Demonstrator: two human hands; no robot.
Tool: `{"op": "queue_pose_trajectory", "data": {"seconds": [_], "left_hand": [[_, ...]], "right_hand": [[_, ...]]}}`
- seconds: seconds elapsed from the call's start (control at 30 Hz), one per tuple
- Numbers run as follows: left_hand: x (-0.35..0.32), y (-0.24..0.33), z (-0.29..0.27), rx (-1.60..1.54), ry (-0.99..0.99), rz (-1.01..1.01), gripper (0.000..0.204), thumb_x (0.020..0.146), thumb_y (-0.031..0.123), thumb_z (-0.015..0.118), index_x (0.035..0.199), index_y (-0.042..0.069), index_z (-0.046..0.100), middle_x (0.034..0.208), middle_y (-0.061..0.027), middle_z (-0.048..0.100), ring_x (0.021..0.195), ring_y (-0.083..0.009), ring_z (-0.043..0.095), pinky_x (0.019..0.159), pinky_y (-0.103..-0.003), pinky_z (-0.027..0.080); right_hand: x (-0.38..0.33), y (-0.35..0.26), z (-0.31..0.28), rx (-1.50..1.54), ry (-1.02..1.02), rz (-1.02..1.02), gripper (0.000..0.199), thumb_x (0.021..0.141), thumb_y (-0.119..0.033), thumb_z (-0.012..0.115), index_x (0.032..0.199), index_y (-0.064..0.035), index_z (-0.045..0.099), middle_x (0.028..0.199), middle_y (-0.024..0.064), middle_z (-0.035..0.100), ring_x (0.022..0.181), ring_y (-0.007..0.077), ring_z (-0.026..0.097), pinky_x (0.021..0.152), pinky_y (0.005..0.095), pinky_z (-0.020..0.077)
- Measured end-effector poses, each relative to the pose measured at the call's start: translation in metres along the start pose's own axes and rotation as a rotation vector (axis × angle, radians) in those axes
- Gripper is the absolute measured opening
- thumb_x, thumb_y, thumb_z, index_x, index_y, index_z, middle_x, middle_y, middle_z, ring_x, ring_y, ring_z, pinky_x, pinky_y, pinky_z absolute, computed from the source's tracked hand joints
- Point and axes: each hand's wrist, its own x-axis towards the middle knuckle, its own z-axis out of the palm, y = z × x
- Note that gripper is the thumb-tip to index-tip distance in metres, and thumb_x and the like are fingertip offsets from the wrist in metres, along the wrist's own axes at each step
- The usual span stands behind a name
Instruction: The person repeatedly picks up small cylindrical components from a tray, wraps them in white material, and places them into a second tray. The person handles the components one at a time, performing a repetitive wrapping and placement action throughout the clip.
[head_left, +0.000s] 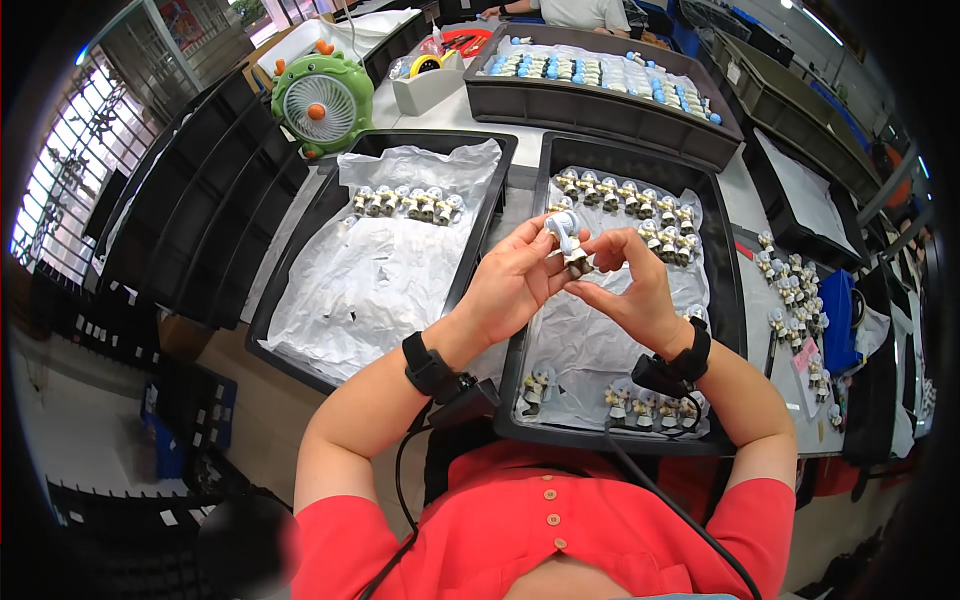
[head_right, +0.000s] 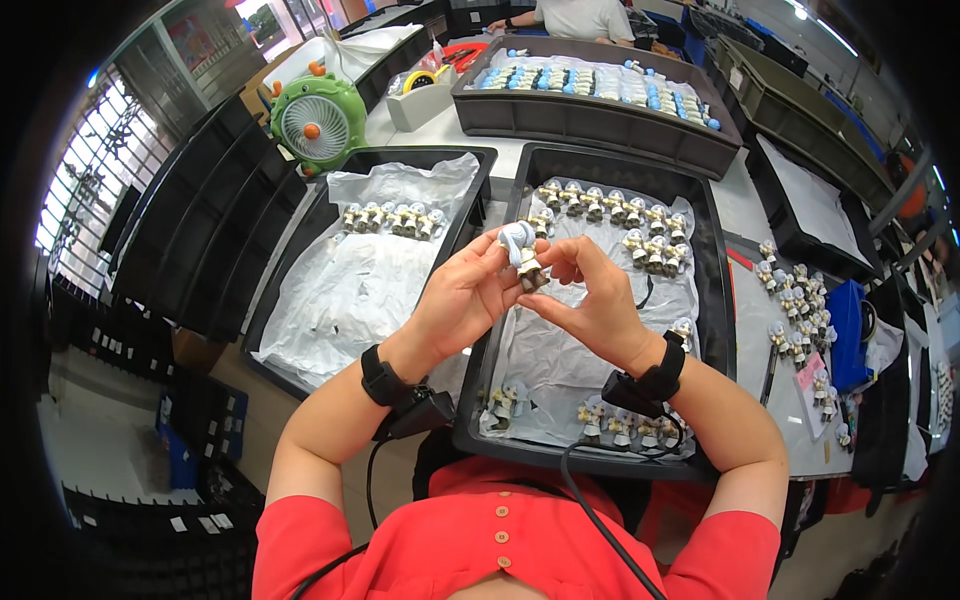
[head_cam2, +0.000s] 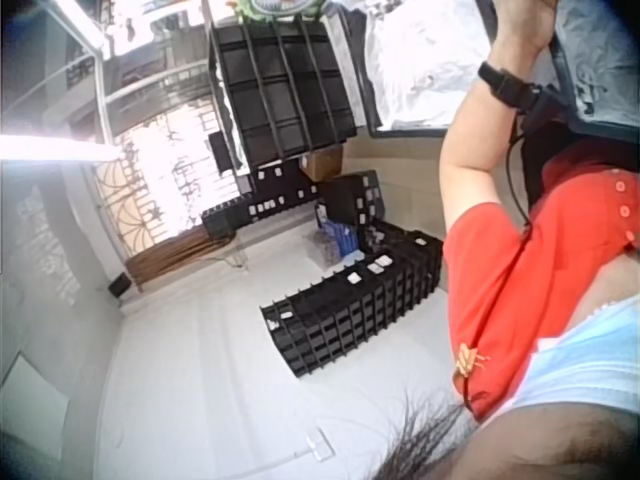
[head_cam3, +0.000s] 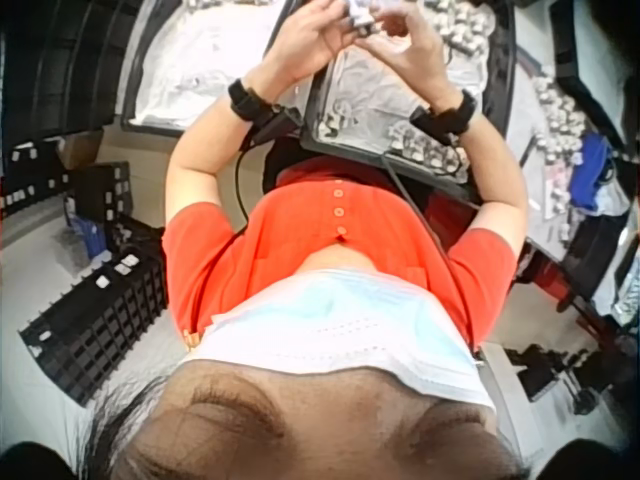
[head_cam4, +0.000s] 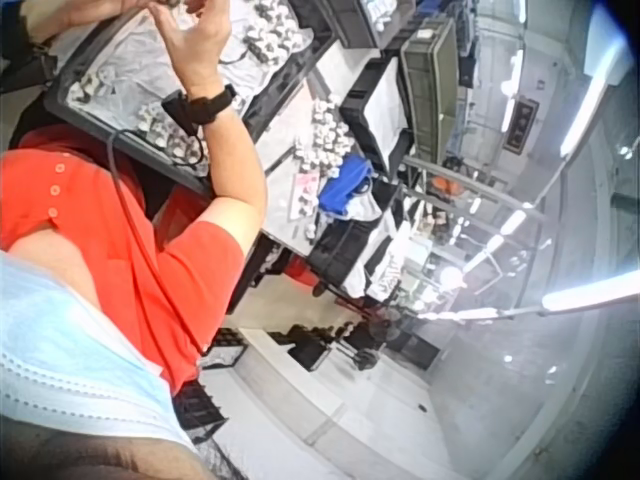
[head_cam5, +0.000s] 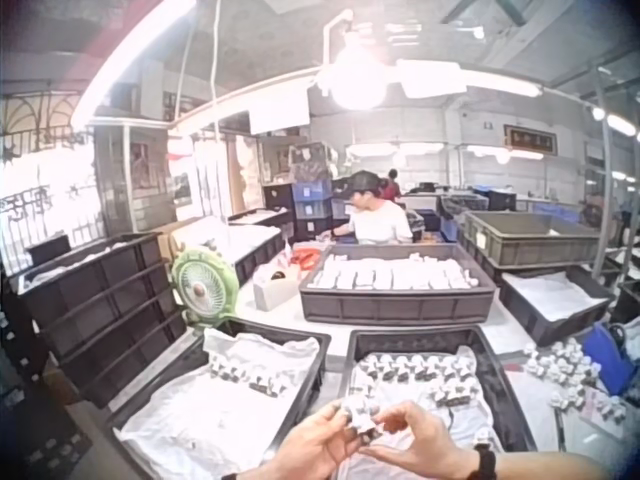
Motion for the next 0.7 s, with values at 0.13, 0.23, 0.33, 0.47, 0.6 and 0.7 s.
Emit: {"op": "queue_pose_trajectory", "data": {"seconds": [0.13, 0.23, 0.33, 0.47, 0.6, 0.7], "left_hand": [[-0.001, 0.000, 0.001, 0.013, 0.041, -0.031, 0.031, 0.097, 0.020, 0.039, 0.124, 0.004, 0.040, 0.118, -0.0095, 0.052, 0.107, -0.0197, 0.053, 0.088, -0.034, 0.046], [-0.001, -0.002, -0.006, 0.069, 0.079, -0.074, 0.028, 0.096, 0.024, 0.044, 0.117, 0.006, 0.043, 0.111, -0.0065, 0.054, 0.102, -0.0175, 0.055, 0.085, -0.034, 0.047], [-0.001, -0.003, -0.006, 0.111, 0.119, -0.102, 0.027, 0.094, 0.026, 0.049, 0.113, 0.008, 0.044, 0.107, -0.0047, 0.055, 0.098, -0.0156, 0.056, 0.084, -0.034, 0.047], [-0.004, -0.005, 0.000, 0.170, 0.209, -0.050, 0.029, 0.090, 0.019, 0.057, 0.113, 0.008, 0.043, 0.103, -0.0056, 0.057, 0.093, -0.0146, 0.058, 0.083, -0.032, 0.048], [-0.004, -0.001, 0.001, 0.227, 0.306, 0.002, 0.036, 0.084, 0.009, 0.062, 0.113, 0.006, 0.041, 0.097, -0.0070, 0.060, 0.089, -0.0146, 0.060, 0.078, -0.029, 0.049], [-0.001, 0.017, 0.003, 0.218, 0.354, 0.064, 0.038, 0.083, 0.006, 0.062, 0.114, 0.006, 0.040, 0.095, -0.0077, 0.061, 0.087, -0.0155, 0.061, 0.074, -0.027, 0.051]], "right_hand": [[0.000, -0.001, -0.002, -0.022, -0.003, -0.003, 0.044, 0.066, -0.013, 0.079, 0.100, -0.0060, 0.053, 0.081, 0.0037, 0.059, 0.069, 0.0120, 0.056, 0.060, 0.0254, 0.0462], [0.000, -0.003, -0.002, -0.009, 0.014, -0.007, 0.040, 0.068, -0.012, 0.077, 0.101, -0.0060, 0.054, 0.079, 0.0037, 0.059, 0.069, 0.0124, 0.057, 0.061, 0.0256, 0.0467], [0.000, -0.006, -0.003, -0.008, 0.022, -0.003, 0.035, 0.071, -0.010, 0.074, 0.100, -0.0050, 0.054, 0.077, 0.0043, 0.060, 0.069, 0.0129, 0.058, 0.063, 0.0257, 0.0474], [0.000, -0.007, -0.002, 0.021, 0.005, -0.004, 0.030, 0.076, -0.010, 0.070, 0.099, -0.0029, 0.054, 0.075, 0.0055, 0.060, 0.069, 0.0143, 0.059, 0.065, 0.0263, 0.0485], [-0.004, -0.002, 0.000, 0.054, -0.068, 0.071, 0.025, 0.078, -0.009, 0.068, 0.099, -0.0014, 0.055, 0.079, 0.0078, 0.063, 0.072, 0.0158, 0.062, 0.068, 0.0263, 0.0490], [-0.002, -0.004, 0.001, 0.090, -0.072, 0.044, 0.024, 0.079, -0.008, 0.067, 0.100, -0.0013, 0.056, 0.082, 0.0085, 0.064, 0.074, 0.0156, 0.062, 0.069, 0.0261, 0.0489]]}}
